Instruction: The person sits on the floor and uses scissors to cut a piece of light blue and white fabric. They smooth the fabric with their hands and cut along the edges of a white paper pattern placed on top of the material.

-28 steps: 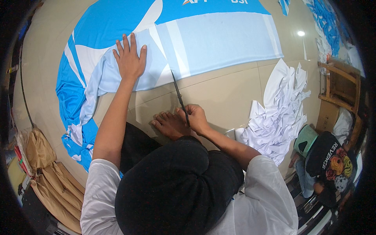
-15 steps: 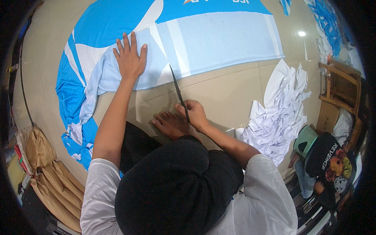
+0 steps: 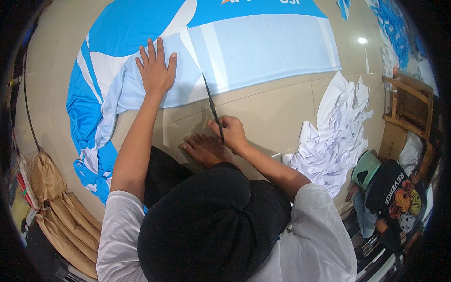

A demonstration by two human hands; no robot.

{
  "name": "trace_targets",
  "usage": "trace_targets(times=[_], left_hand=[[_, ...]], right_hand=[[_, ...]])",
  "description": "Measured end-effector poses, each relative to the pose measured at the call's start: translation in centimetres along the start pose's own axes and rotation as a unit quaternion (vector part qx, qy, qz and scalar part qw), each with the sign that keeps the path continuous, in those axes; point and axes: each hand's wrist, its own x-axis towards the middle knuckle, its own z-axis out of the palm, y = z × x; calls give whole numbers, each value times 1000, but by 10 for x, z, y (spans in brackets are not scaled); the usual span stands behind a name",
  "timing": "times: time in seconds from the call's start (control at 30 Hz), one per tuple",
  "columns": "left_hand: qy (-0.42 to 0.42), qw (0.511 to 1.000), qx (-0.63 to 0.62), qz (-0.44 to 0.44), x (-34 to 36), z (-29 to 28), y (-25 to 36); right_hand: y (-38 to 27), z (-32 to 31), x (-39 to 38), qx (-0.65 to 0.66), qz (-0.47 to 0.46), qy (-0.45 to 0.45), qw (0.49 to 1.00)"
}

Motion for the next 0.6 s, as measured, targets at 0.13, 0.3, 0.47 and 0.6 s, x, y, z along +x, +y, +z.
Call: trace_targets(times=[0.13,0.3,0.47,0.6], left_hand=[[1,1000,-3,0,0,-1,-1],[0,1000,0,2,0,0,0],[2,1000,2,2,-1,1,-1],[3,1000,-5,2,0,1,-1]], right_hand=[[1,2,0,-1,-5,0,1000],[1,0,1,-4,-8,-1,1000],[-5,2,7,2,-12,3,1000],[-13,4,15,17,-10,0,1000]])
